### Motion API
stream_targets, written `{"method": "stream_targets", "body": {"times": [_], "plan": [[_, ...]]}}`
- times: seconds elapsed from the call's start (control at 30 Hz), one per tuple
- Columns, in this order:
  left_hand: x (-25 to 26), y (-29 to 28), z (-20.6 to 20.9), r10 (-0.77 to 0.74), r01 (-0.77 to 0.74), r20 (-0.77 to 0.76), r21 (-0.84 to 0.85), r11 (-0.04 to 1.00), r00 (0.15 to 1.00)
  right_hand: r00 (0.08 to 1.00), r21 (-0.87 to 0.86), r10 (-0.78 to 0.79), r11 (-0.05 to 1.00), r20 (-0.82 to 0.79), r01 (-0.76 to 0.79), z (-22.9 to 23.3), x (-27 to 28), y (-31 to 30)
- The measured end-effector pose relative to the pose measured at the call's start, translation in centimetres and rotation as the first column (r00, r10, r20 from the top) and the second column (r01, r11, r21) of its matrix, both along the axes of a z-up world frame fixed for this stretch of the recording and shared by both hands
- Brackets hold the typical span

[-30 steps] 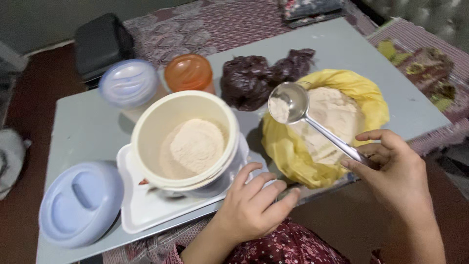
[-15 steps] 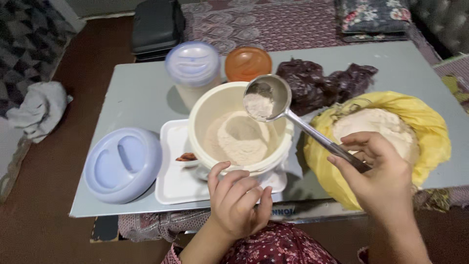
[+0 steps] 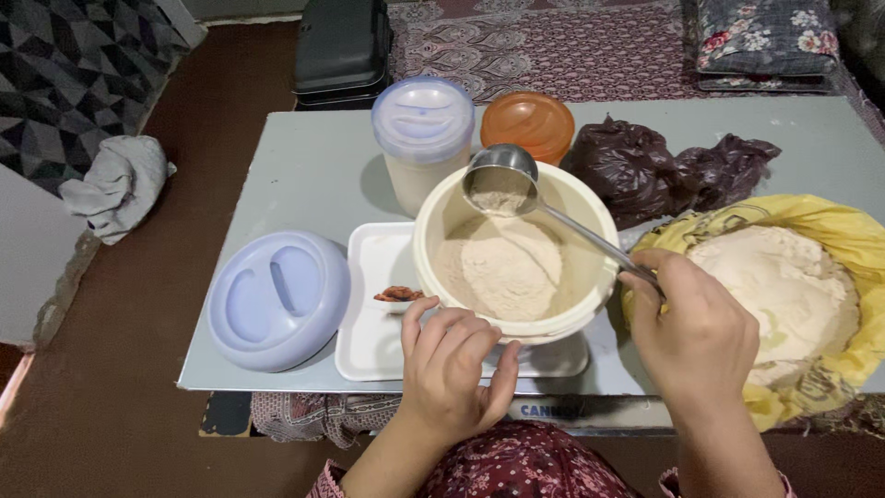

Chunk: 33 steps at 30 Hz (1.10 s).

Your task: The person scoops flour from a yellow bag into a white bowl using a metal ladle.

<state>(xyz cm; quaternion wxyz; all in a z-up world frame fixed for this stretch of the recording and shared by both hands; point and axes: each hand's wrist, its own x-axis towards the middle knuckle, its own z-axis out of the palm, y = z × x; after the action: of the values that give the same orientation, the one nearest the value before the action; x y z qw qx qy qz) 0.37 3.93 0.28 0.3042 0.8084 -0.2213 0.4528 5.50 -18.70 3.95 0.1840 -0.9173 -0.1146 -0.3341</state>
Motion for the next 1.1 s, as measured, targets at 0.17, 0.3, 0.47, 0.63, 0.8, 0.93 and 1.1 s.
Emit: {"method": "stream_targets", "body": {"times": [0.17, 0.3, 0.47, 0.63, 0.8, 0.93, 1.1], "plan": [[-0.2, 1.0, 0.3, 0.002, -0.001, -0.034, 0.016, 1.000, 0.999, 0.994, -0.086, -0.013, 0.996, 0.110, 0.023, -1.1, 0.8, 0.4], [-0.3, 1.5, 0.4, -0.034, 0.035, -0.043, 0.016, 0.999, 0.998, 0.986, -0.110, -0.019, 0.993, 0.164, 0.038, -1.9, 1.3, 0.5], [-0.3, 1.3, 0.4, -0.057, 0.058, -0.042, 0.022, 0.998, 0.997, 0.977, -0.117, -0.012, 0.992, 0.212, 0.037, -2.5, 1.4, 0.2], [-0.4, 0.6, 0.0, -0.118, 0.120, -0.049, 0.039, 0.992, 0.992, 0.975, -0.116, 0.008, 0.993, 0.221, 0.018, -2.7, 1.0, -0.3], [-0.6, -0.6, -0.2, -0.269, 0.273, -0.047, 0.218, 0.937, 0.962, 0.985, 0.018, 0.046, 0.999, 0.167, -0.049, -2.4, 0.0, -1.8], [-0.4, -2.4, -0.3, -0.341, 0.337, -0.036, 0.265, 0.903, 0.940, 0.991, 0.071, -0.024, 0.997, 0.128, 0.015, -2.1, -1.2, -4.6], [0.4, -5.3, -0.6, -0.441, 0.427, -0.019, 0.295, 0.855, 0.897, 0.980, 0.106, -0.183, 0.979, 0.074, 0.174, -1.7, -3.0, -9.1]]}}
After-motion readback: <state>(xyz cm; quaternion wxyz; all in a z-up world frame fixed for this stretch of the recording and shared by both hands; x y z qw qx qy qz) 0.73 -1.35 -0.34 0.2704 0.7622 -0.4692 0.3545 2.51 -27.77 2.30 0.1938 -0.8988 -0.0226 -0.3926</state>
